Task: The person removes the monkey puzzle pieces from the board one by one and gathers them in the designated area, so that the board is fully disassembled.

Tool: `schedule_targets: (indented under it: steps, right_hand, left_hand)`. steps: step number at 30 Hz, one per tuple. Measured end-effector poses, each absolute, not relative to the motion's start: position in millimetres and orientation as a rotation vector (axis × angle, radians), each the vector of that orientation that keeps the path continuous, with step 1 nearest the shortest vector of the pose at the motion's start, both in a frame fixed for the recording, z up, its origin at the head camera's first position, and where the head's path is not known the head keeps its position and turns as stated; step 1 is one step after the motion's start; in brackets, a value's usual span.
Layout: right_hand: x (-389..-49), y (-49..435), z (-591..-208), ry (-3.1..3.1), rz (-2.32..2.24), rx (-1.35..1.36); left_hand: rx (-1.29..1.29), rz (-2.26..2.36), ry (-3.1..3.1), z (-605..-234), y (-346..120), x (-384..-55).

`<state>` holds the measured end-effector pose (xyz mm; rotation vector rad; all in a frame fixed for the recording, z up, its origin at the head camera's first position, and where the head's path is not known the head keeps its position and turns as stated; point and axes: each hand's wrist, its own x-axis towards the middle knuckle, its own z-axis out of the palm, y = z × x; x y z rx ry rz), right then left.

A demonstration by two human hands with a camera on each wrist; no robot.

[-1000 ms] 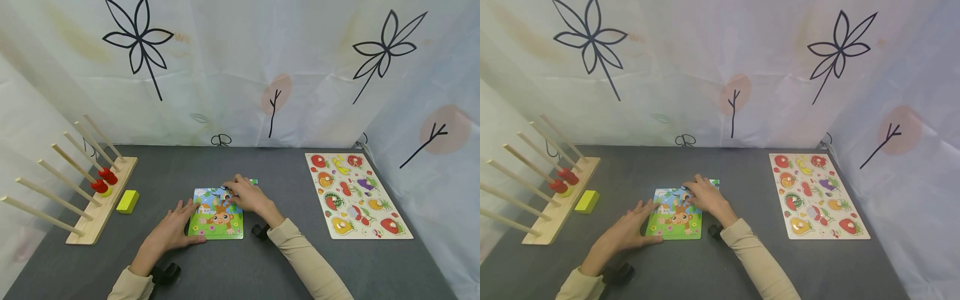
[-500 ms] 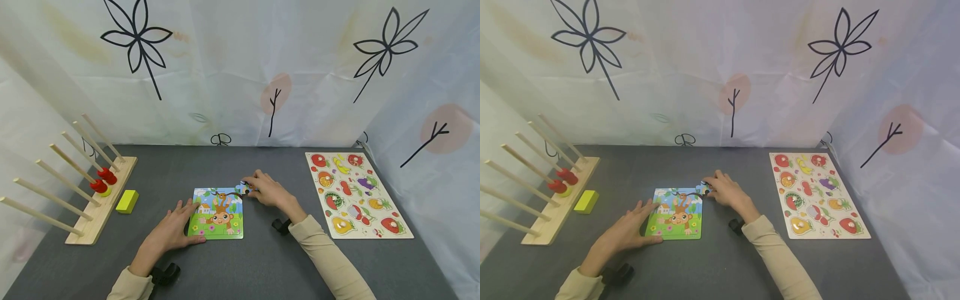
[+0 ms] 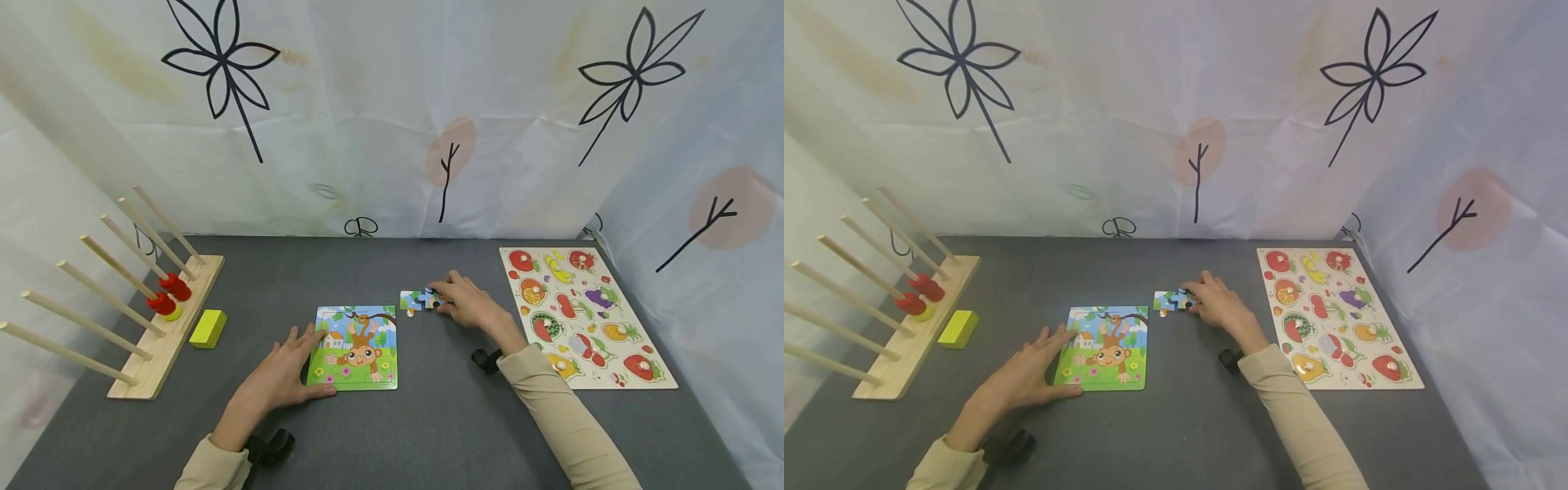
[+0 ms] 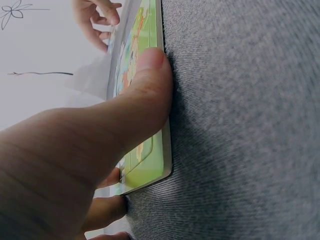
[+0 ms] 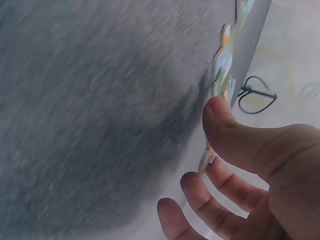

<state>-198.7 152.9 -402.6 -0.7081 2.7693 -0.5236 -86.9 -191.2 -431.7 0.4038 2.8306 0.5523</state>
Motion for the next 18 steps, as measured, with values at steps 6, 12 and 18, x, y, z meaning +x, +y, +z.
schedule_targets:
  steps: [6,12,18]
  right_hand:
    - [-203,163,-408,2.78,-0.499,-0.66]
    - [-205,166,-412,2.759,-0.503,-0.657]
    - [-205,164,-414,2.768,-0.492,-0.647]
  left_hand:
    - [0.4,0.556,2.83,-431,-191,-87]
    - [0.397,0.549,2.831,-431,-191,-87]
    - [0.392,0.544,2.825,-431,-191,-87]
